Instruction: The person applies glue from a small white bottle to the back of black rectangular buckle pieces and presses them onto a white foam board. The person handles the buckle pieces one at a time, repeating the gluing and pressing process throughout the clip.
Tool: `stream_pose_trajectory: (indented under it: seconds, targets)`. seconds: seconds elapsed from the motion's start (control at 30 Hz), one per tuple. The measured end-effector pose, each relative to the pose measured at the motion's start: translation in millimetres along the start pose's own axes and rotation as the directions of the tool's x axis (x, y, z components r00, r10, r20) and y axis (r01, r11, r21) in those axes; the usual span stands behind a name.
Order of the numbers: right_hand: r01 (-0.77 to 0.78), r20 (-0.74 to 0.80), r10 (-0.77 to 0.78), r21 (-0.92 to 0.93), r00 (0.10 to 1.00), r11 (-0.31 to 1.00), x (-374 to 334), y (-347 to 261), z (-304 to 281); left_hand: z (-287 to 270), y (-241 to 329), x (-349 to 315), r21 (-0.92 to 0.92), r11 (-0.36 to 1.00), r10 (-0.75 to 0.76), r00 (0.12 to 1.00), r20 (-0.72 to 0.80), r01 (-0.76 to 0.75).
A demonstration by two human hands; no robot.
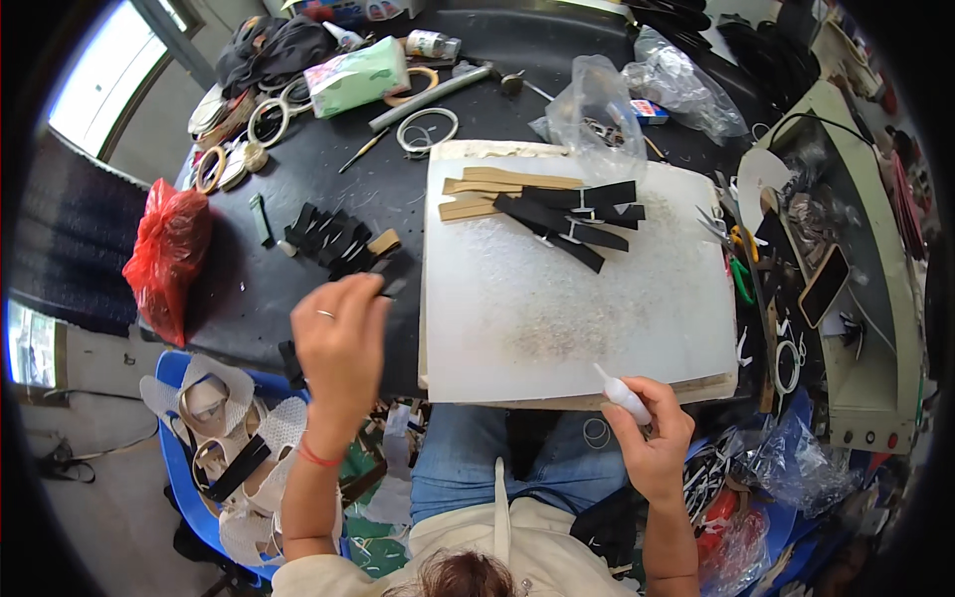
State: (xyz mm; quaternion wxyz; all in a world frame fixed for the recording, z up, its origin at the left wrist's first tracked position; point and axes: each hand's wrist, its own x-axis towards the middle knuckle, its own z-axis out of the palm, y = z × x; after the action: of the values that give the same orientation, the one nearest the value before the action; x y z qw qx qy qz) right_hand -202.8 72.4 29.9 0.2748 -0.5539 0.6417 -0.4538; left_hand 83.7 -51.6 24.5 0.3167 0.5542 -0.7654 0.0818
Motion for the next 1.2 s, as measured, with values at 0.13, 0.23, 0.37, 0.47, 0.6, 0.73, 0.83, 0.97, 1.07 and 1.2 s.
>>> stream_pose_trajectory:
  seconds: [0.13,0.23,0.37,0.47,0.6,0.73,0.83,0.97,1.07,1.2]
  targets:
    - [-0.117,-0.065,0.131,0.185,0.989,0.976,2.6,13.1,-0.9,32.0,12.7,38.9,-0.11,0.958,0.266,0.964,0.008,-0.264]
    - [-0.035,-0.024,0.038,0.102,0.999,0.994,6.2,10.0,3.4,64.5,55.6,76.4,-0.36,0.84,0.428,0.904,-0.019,-0.405]
    - [0.041,0.071,-0.044,0.043,0.996,0.998,8.3,5.0,-1.4,87.2,66.1,102.8,-0.219,0.812,0.575,0.807,0.138,-0.541]
    - [-0.012,0.04,0.009,0.059,0.999,0.998,2.4,13.4,-6.7,83.6,64.9,100.5,-0.141,0.783,0.619,0.781,0.082,-0.606]
    - [-0.118,-0.075,0.144,0.273,0.987,0.955,-7.2,15.2,-9.3,33.8,79.1,47.3,-0.089,0.771,0.635,0.771,0.047,-0.63]
    - [-0.002,-0.067,0.011,0.137,0.998,0.991,-9.5,14.0,-9.6,0.1,82.4,-11.6,-0.212,0.838,0.545,0.794,0.271,-0.503]
    - [0.125,0.007,-0.124,-0.033,0.992,0.992,-4.2,7.4,-7.1,-3.9,85.3,-22.2,-0.364,0.902,0.328,0.918,0.223,-0.233]
    - [0.193,0.04,-0.189,-0.157,0.981,0.969,3.1,-8.0,-1.5,6.1,78.7,-23.1,-0.523,0.85,0.242,0.93,0.277,-0.065]
    - [0.249,0.093,-0.234,-0.217,0.968,0.944,5.6,-7.6,6.5,13.2,74.9,-19.5,-0.607,0.795,0.234,0.927,0.292,-0.01]
    - [0.306,0.128,-0.281,-0.262,0.951,0.915,11.0,-12.4,18.7,16.5,73.8,-22.9,-0.618,0.786,0.211,0.934,0.288,0.013]
